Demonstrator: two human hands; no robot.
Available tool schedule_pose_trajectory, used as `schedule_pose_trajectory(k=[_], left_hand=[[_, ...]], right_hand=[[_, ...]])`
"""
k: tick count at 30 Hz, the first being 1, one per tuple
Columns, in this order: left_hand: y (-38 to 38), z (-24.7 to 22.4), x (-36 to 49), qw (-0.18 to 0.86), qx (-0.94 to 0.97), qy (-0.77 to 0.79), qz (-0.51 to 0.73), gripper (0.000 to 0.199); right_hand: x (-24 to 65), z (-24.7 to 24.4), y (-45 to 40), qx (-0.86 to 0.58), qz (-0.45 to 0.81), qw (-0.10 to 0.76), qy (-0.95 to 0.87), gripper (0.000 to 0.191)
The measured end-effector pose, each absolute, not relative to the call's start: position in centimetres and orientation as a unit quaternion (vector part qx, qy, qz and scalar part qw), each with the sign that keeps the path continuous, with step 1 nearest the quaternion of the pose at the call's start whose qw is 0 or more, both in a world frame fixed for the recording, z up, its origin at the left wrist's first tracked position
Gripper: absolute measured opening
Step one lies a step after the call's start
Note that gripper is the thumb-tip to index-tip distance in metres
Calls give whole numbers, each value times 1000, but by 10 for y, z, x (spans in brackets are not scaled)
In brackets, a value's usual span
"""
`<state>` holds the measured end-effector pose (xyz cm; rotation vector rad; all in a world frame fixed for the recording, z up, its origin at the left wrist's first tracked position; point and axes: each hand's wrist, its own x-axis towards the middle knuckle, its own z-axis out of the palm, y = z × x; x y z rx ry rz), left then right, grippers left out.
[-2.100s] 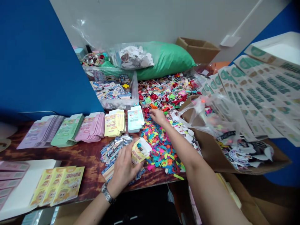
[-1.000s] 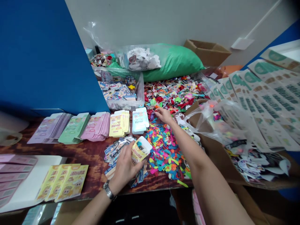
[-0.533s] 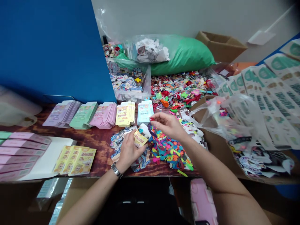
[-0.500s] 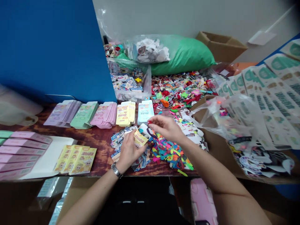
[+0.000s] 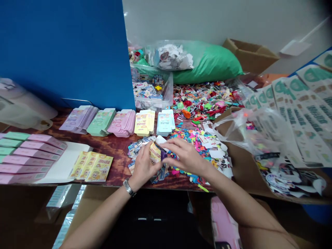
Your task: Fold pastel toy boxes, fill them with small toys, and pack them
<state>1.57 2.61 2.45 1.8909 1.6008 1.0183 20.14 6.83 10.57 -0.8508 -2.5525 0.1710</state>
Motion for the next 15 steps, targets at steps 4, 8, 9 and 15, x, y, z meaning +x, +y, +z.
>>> schedule_pose_trajectory(k=[4,8,9,15], left_hand=[[26,23,15,272,670,576,382,72],[24,21,17,270,680,572,371,73],[23,21,17,257,690,566,371,75],[16,25,14,183,728,529,396,92]], right_hand=[[203,94,58,-270,-55,213,-937,22],[203,86,60,-268,-13,245,-932,19],[202,87,61,-281,3,260,-924,17],[197,98,63,-311,17,277,-909,10]])
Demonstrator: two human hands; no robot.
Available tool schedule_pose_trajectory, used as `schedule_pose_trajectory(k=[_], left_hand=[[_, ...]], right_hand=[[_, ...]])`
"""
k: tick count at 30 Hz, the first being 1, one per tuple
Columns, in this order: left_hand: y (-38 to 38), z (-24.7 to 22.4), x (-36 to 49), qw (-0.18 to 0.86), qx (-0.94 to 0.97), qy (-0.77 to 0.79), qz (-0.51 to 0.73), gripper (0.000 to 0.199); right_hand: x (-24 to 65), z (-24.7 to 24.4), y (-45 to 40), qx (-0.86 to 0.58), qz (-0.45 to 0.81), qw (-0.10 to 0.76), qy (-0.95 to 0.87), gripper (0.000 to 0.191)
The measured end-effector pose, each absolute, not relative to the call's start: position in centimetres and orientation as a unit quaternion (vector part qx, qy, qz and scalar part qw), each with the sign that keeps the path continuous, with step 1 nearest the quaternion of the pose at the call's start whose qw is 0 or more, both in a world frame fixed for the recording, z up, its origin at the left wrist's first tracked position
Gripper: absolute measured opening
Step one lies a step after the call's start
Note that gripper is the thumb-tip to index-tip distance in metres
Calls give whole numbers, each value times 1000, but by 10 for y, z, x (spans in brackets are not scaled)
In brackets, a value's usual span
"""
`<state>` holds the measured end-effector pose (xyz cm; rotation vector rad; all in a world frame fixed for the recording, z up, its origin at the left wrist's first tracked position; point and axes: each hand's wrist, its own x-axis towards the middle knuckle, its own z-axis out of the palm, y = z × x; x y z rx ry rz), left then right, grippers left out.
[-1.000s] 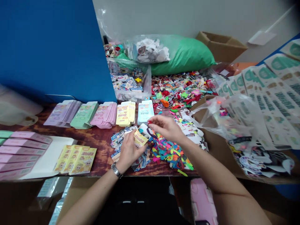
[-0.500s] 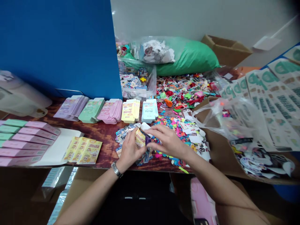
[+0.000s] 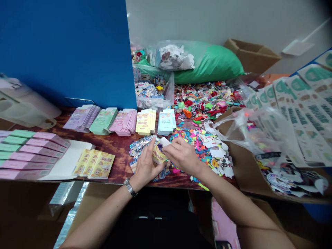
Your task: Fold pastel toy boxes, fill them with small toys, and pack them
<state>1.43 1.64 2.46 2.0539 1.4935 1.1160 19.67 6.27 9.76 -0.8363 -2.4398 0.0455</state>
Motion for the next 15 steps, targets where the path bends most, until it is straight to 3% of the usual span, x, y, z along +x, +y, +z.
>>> schedule_pose_trajectory(k=[4,10,13,15], left_hand=[[18,29,9,173,741,497,416,89],[19,30,7,163,763,452,432,64],[17,29,6,147,773,440,432,64],[15,29,5,146,779,443,419,68]], right_hand=[[204,97,60,-324,80,345,-877,18],[197,86,48,-372,192,370,-829,27],[189,82,41,-398,187,385,-811,37],[186,81,38,-400,207,391,-803,33]])
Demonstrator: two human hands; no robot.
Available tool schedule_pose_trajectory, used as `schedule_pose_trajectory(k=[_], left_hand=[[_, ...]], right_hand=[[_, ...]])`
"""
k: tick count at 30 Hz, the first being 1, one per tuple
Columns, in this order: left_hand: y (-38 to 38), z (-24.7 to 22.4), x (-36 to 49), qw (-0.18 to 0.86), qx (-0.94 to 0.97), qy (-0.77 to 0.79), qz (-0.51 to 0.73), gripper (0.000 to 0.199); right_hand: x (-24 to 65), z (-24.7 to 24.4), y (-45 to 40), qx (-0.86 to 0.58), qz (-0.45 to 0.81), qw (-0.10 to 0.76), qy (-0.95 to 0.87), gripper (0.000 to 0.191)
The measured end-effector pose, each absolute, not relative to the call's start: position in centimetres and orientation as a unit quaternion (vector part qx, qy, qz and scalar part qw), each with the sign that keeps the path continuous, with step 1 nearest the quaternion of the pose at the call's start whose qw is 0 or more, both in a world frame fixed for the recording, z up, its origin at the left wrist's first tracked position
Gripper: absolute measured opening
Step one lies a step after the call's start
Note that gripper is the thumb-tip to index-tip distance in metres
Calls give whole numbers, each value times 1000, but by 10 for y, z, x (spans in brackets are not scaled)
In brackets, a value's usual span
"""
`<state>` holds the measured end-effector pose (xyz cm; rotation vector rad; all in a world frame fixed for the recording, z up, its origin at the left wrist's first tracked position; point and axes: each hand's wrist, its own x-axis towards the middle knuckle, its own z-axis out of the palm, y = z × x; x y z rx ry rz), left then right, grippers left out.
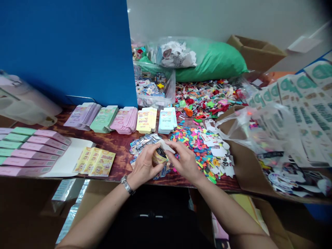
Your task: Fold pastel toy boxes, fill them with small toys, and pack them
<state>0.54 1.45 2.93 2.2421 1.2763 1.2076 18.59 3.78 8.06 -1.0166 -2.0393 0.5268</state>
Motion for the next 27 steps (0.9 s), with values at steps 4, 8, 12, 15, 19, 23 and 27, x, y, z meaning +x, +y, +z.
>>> schedule_pose_trajectory(k=[4,8,12,15,19,23,27], left_hand=[[10,30,5,152,767,486,391,83],[9,31,6,148,770,509,354,89],[8,32,8,109,776,531,323,93],[8,31,7,43,783,546,296,95],[8,31,5,17,786,560,263,95],[4,33,1,14,776,583,240,93],[-7,38,-15,41,765,606,215,94]], right_hand=[[185,80,36,-396,296,394,-775,19],[182,81,39,-435,393,381,-715,19],[177,84,38,-450,339,378,-735,17],[174,81,33,-416,267,395,-774,25],[166,66,21,-379,184,421,-804,44],[153,47,13,-382,147,431,-804,53],[146,43,17,-376,240,392,-805,45]])
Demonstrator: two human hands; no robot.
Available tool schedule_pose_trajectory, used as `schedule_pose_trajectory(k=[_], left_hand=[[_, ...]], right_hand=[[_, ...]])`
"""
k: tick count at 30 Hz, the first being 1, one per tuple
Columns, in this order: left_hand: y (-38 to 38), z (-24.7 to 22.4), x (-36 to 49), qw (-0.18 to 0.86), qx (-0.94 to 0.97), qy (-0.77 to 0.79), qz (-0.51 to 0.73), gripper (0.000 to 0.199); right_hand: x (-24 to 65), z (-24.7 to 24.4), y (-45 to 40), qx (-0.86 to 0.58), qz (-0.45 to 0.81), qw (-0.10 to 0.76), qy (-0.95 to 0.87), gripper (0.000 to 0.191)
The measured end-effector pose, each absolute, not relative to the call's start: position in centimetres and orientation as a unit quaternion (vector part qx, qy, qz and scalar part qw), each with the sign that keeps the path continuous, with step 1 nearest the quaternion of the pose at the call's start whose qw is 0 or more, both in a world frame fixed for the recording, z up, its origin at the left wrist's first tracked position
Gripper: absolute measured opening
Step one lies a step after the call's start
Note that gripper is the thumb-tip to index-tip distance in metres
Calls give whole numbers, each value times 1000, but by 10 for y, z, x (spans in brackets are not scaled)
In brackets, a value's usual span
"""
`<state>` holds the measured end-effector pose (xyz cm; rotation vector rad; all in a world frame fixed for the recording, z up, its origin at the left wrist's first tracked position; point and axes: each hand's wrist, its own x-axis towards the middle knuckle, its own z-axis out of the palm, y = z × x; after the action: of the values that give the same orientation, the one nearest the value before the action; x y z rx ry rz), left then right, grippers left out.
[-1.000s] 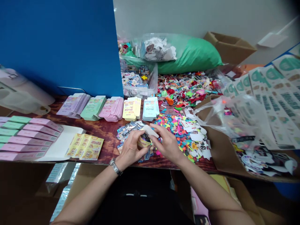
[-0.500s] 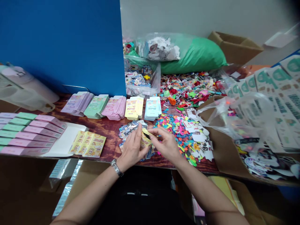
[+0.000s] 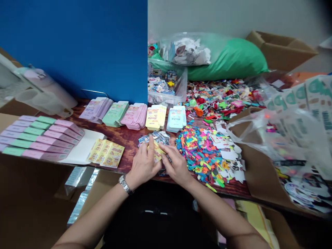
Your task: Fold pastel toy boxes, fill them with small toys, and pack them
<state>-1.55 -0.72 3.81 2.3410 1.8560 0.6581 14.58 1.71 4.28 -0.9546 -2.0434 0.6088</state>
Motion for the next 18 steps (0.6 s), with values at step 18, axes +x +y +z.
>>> schedule_pose_trajectory(k=[18], left_hand=[[-42,15,-108,-125,671,725,95,76]], right_hand=[[101,45,229,-431,88,3,-898,92]])
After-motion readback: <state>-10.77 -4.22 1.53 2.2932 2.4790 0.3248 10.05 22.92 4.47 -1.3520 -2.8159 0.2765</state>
